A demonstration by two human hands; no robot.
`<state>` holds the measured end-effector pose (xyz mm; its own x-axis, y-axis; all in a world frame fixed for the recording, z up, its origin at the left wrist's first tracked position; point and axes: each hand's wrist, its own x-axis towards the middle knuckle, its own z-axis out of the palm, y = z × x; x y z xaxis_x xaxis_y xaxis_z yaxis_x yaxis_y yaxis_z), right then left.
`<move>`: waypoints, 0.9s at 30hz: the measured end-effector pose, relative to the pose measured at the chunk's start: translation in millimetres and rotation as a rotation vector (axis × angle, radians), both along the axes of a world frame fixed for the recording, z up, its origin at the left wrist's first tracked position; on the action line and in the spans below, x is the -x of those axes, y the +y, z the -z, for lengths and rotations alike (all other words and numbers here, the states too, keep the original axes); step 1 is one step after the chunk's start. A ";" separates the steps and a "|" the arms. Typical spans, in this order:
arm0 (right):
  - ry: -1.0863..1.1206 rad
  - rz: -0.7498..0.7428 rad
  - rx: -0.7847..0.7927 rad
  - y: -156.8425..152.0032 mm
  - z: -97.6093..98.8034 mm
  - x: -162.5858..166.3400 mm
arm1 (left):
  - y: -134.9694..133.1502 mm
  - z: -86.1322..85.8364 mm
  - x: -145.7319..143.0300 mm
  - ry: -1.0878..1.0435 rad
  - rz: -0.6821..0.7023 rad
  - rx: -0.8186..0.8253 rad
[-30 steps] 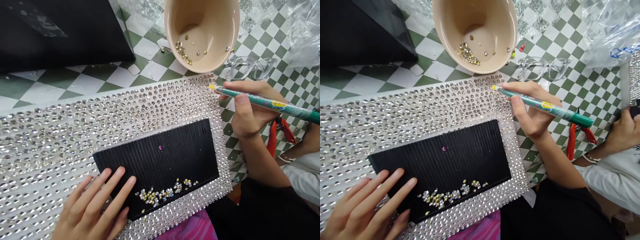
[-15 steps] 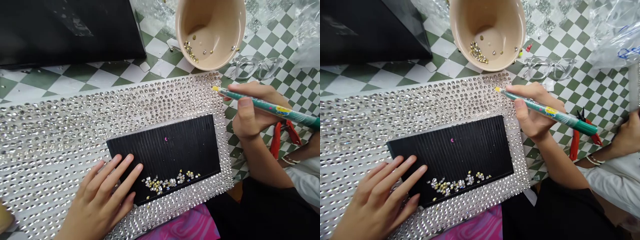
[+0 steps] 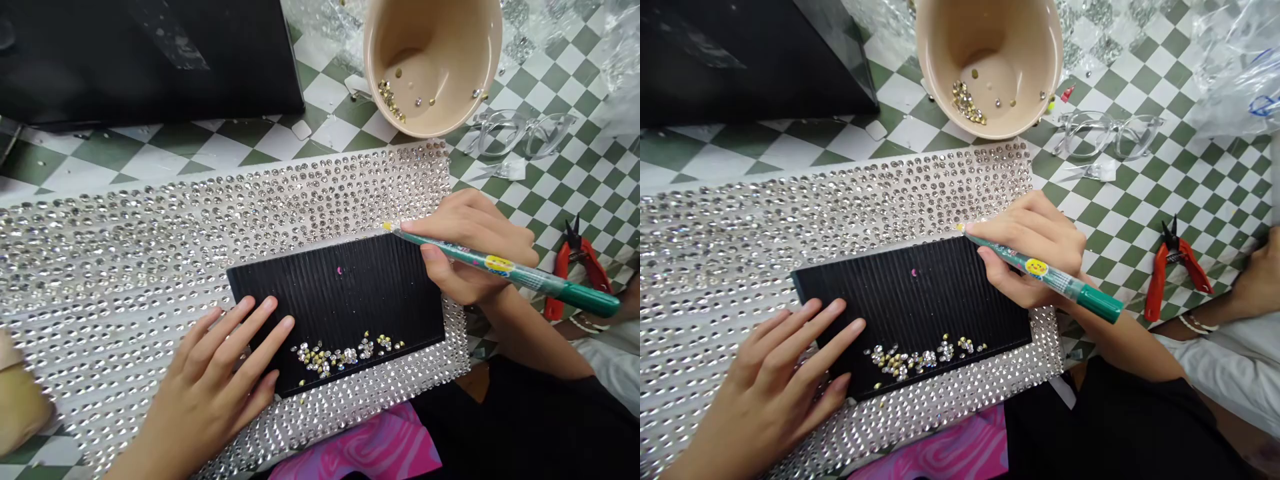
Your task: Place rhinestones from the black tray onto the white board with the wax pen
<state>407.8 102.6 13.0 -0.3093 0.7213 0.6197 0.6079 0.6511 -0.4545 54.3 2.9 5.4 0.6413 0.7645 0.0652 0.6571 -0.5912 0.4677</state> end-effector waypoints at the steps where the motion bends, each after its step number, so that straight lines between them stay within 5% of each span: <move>1: -0.017 -0.002 0.003 0.1 0.1 -0.3 | 0.4 -0.5 -1.1 -0.005 -0.005 0.010; 13: -0.117 0.006 0.029 0.5 1.0 -0.3 | -0.2 -2.6 -1.6 -0.022 -0.010 -0.003; 22: 0.030 -0.079 -0.027 1.8 -5.0 -9.6 | 2.0 1.5 -6.0 -0.037 -0.024 -0.046; 27: 0.000 -0.149 0.335 -26.5 -24.6 3.7 | 9.0 -2.3 -11.9 -0.004 0.036 -0.094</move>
